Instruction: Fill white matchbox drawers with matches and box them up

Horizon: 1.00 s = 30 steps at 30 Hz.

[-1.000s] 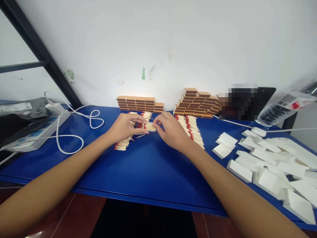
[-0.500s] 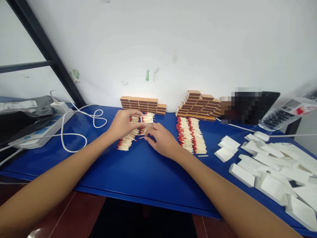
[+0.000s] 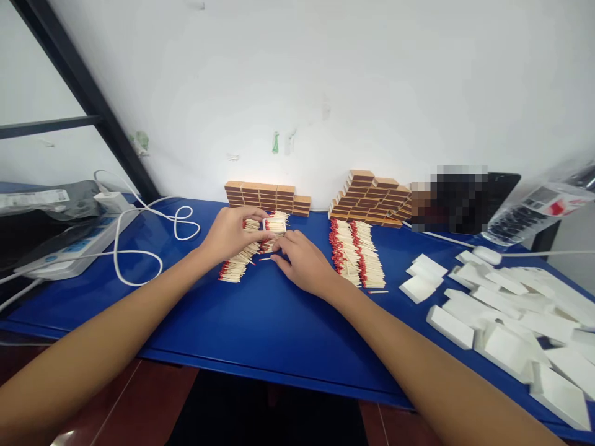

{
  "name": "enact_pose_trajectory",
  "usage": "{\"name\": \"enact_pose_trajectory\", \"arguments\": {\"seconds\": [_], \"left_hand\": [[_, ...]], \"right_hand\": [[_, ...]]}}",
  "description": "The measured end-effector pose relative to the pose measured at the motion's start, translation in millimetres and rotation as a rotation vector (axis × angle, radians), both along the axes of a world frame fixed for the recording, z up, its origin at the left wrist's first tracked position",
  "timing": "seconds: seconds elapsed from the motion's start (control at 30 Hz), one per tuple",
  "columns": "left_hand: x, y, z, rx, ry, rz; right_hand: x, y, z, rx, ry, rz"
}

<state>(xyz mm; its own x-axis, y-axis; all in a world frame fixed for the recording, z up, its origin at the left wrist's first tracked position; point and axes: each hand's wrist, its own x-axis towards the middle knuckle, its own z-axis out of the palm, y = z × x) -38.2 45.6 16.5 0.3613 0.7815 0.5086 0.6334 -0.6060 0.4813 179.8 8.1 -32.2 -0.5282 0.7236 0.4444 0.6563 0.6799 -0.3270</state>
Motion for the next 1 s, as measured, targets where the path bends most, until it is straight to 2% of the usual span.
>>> {"name": "enact_pose_trajectory", "arguments": {"seconds": [0.33,0.53,0.73,0.87,1.0], "left_hand": [[0,2,-3.5,0.008,0.013,-0.007],[0,2,-3.7,0.015,0.02,-0.013],[-3,5,-1.6,0.007,0.05,0.014],[-4,6,-2.0,0.017,0.101,0.019],[0,4,-5.9,0.003,0.1,-0.081]], "right_hand": [[0,0,0.0,0.014,0.014,0.022],[-1,1,0.0,-0.033,0.013,0.033],[5,-5,11.8,-0.06,-0.022,0.056],[18,-2,22.9,0.025,0.066,-0.02],[26,5,26.3,0.097,0.155,-0.144]]}}
